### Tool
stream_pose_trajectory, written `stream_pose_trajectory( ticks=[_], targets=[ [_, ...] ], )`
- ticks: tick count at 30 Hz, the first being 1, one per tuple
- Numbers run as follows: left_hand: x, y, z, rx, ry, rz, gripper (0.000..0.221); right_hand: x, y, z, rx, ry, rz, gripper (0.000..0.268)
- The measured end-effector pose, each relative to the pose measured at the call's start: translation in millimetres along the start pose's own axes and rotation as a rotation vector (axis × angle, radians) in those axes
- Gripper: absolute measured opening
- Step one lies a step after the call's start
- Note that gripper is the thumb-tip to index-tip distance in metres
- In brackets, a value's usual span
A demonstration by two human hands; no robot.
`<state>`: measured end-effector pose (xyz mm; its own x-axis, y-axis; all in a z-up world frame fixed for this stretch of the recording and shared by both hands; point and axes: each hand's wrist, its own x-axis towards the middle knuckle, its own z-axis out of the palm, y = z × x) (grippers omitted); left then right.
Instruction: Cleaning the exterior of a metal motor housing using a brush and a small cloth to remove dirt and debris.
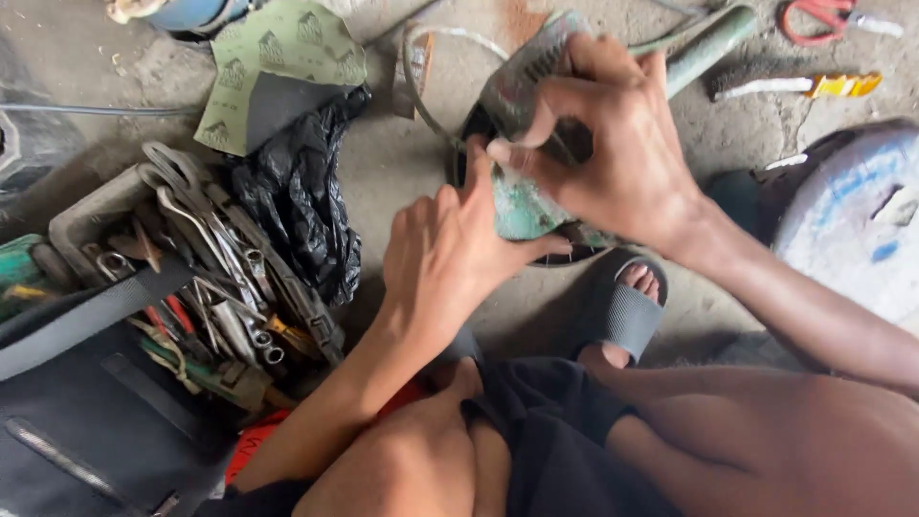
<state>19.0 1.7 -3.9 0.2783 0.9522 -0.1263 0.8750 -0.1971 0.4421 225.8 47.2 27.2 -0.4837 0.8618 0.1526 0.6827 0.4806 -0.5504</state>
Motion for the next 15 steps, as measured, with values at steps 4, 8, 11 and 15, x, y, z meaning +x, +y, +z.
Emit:
stream_pose_trajectory(
  ticks=[4, 8, 11, 15],
  targets=[
    [0, -2, -4, -0.001, -0.095, -0.046, 0.138, -25, -4, -8, 0.012, -0.069, 0.053, 0.034],
    [-4, 2, 0, -0.035, -0.115, -0.033, 0.121, -7, 9, -2, 0.027, 0.036, 0.051, 0.045],
    [-2, -5, 0, 0.093, 0.019, 0.009, 0.134, -1, 11, -7, 0.0, 0.039, -0.014, 0.046],
    [-2, 2, -8, 0.037, -0.105, -0.047, 0.129, -25, 11, -17, 0.0, -0.028, 0.132, 0.045]
  ],
)
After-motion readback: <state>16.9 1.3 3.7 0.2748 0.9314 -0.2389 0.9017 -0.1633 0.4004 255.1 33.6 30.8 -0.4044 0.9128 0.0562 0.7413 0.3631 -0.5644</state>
